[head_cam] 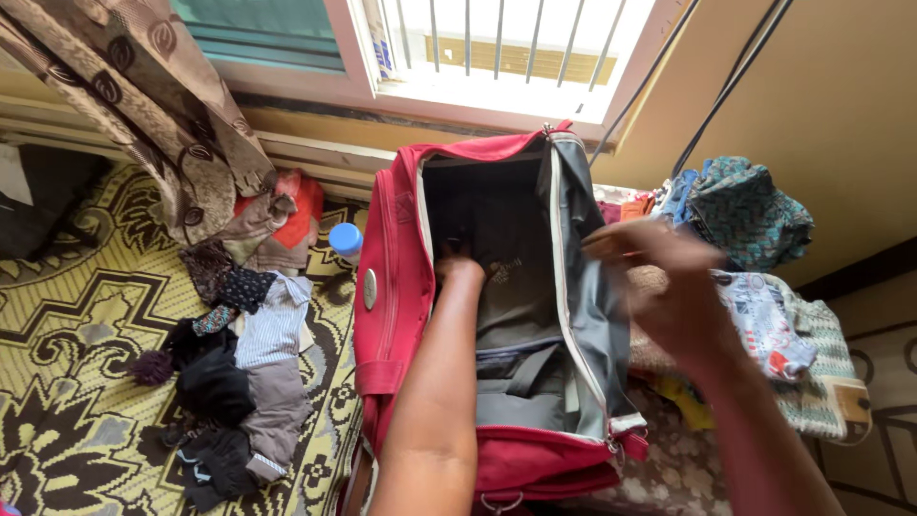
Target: The person packs folded clothes into a red backpack. They place various garments, including jeans and shirts, into the bag one by one, then zip it closed and place it on the floor.
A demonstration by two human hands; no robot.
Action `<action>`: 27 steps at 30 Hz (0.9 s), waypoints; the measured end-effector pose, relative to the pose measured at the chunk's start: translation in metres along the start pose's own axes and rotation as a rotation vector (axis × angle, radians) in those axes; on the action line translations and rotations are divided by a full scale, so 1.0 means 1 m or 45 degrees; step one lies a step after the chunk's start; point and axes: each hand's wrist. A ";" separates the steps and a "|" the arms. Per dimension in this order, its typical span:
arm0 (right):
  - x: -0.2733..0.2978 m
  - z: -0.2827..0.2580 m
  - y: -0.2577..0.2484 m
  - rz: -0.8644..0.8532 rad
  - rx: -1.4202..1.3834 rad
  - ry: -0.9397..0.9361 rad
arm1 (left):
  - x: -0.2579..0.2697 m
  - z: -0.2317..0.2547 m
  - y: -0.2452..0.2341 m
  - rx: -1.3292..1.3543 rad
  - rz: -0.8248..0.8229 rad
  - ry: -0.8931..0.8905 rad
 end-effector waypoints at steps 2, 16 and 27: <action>0.025 0.028 -0.018 0.174 0.086 0.242 | 0.026 0.009 -0.014 -0.022 -0.024 0.008; 0.129 0.167 0.071 -0.568 1.494 0.031 | 0.191 0.012 -0.124 -0.154 0.071 0.711; 0.120 0.164 0.063 -0.227 0.815 0.150 | 0.205 -0.086 -0.092 -0.058 0.516 1.241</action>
Point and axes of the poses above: each hand's wrist, its own x-axis away from the middle knuckle, its own y-axis out of the palm, z = x × y, and after that the axes turned 3 degrees about z, right-handed
